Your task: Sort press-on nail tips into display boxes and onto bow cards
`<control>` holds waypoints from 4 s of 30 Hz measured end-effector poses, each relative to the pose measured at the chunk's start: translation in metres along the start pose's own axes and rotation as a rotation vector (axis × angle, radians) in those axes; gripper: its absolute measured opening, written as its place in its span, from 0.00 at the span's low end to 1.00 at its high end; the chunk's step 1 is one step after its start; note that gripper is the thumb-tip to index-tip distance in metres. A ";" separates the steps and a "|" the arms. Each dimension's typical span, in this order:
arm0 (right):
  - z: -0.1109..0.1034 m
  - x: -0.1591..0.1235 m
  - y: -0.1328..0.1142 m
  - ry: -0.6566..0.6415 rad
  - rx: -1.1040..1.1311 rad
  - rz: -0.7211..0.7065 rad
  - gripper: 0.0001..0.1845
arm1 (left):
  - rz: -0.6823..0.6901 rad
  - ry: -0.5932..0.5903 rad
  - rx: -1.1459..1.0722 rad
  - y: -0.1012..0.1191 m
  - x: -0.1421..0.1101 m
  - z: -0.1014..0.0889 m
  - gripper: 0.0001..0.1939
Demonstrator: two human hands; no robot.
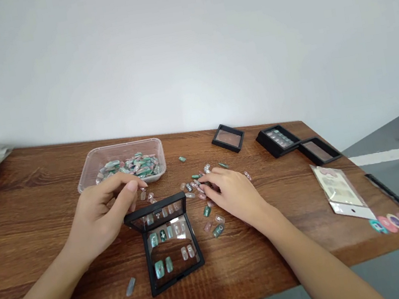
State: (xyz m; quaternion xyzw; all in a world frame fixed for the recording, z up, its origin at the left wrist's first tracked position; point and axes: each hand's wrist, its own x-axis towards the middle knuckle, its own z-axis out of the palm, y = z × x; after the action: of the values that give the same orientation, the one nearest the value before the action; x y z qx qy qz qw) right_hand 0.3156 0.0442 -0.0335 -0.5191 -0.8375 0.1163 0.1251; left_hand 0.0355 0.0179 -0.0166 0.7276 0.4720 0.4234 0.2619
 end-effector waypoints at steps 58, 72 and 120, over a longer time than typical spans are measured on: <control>-0.010 -0.016 -0.014 -0.233 0.119 -0.280 0.02 | -0.013 0.016 0.013 0.002 0.001 0.001 0.13; -0.003 -0.015 -0.014 -0.182 0.013 -0.400 0.01 | 0.019 0.023 0.018 0.002 0.000 0.000 0.12; 0.006 -0.037 -0.051 -0.127 0.000 -0.690 0.18 | 0.068 -0.232 0.014 0.005 0.005 -0.010 0.10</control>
State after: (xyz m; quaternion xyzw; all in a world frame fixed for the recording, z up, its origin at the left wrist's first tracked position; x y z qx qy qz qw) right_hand 0.2862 -0.0114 -0.0258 -0.1971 -0.9697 0.0992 0.1048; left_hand 0.0303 0.0204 -0.0059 0.7891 0.4165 0.3418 0.2951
